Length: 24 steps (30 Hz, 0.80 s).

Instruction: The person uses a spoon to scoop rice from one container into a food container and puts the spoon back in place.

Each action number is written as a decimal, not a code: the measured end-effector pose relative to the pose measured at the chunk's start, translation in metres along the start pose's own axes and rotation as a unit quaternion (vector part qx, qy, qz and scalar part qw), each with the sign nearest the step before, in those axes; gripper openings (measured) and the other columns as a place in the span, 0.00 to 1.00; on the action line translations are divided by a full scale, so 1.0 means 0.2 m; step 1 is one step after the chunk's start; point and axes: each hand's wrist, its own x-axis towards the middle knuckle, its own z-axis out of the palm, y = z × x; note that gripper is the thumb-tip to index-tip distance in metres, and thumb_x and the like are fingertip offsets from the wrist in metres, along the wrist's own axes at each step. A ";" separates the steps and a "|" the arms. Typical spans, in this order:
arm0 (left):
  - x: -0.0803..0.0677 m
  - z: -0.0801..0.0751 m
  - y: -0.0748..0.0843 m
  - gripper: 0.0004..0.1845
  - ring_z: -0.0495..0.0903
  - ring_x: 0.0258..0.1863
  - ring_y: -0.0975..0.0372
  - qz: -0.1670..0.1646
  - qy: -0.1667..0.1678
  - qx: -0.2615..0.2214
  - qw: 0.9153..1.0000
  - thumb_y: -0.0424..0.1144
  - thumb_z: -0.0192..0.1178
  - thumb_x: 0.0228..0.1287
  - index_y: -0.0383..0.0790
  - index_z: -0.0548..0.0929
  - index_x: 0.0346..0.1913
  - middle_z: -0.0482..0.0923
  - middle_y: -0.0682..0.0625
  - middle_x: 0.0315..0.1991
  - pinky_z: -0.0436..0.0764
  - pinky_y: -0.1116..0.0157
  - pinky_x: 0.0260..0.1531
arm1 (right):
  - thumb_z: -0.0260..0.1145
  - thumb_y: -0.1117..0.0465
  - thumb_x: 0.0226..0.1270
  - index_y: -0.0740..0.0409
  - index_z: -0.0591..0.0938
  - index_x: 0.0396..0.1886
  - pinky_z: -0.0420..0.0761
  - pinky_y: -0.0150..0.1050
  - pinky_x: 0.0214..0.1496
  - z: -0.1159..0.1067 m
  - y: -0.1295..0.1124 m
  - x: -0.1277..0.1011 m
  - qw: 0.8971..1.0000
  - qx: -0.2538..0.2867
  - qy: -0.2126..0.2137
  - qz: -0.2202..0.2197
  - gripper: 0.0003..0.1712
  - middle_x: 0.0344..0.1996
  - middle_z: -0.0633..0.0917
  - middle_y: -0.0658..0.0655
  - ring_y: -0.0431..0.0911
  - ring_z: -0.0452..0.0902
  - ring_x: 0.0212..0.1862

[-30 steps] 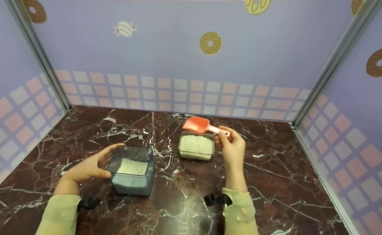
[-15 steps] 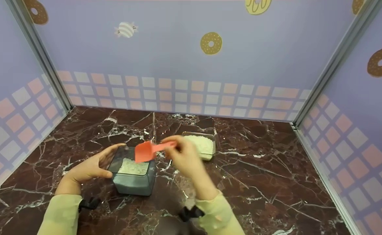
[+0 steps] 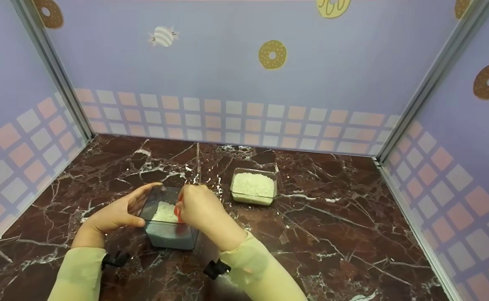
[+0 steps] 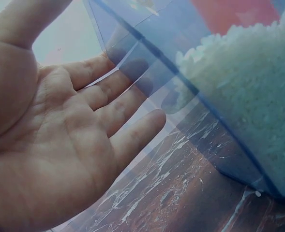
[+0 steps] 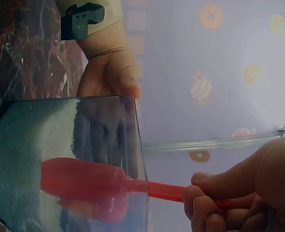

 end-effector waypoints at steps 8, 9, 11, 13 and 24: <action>0.00 -0.01 0.00 0.58 0.43 0.82 0.39 -0.003 0.000 0.012 1.000 0.34 0.75 0.57 0.37 0.47 0.82 0.47 0.32 0.82 0.50 0.41 0.81 | 0.66 0.68 0.70 0.65 0.88 0.38 0.73 0.26 0.21 0.06 0.06 0.02 0.990 0.135 -0.001 0.046 0.05 0.25 0.88 0.60 0.38 0.82 0.23; 0.00 -0.01 0.00 0.57 0.43 0.82 0.39 -0.003 -0.002 0.013 1.000 0.35 0.75 0.58 0.38 0.47 0.82 0.47 0.32 0.82 0.50 0.41 0.80 | 0.66 0.68 0.70 0.65 0.88 0.38 0.73 0.26 0.21 0.07 0.06 0.02 0.988 0.145 0.005 0.047 0.05 0.24 0.88 0.59 0.37 0.80 0.23; 0.00 -0.01 0.00 0.56 0.44 0.82 0.39 -0.004 -0.005 0.014 1.000 0.36 0.75 0.58 0.39 0.48 0.82 0.48 0.33 0.82 0.51 0.41 0.80 | 0.66 0.68 0.70 0.65 0.88 0.39 0.73 0.26 0.21 0.09 0.07 0.01 0.985 0.165 0.015 0.050 0.05 0.23 0.88 0.59 0.36 0.78 0.22; 0.00 -0.01 0.00 0.56 0.45 0.82 0.39 -0.002 -0.006 0.014 1.000 0.35 0.75 0.58 0.39 0.48 0.82 0.49 0.33 0.82 0.51 0.42 0.80 | 0.67 0.68 0.70 0.65 0.88 0.40 0.76 0.26 0.22 0.11 0.08 0.01 0.982 0.179 0.025 0.050 0.05 0.23 0.88 0.59 0.36 0.78 0.23; 0.00 0.00 -0.01 0.56 0.46 0.83 0.43 -0.009 0.000 0.004 1.000 0.32 0.74 0.56 0.40 0.49 0.82 0.49 0.35 0.82 0.49 0.43 0.81 | 0.66 0.70 0.69 0.68 0.87 0.43 0.87 0.35 0.30 0.19 0.12 -0.01 0.959 0.274 0.061 0.047 0.07 0.26 0.86 0.62 0.38 0.79 0.25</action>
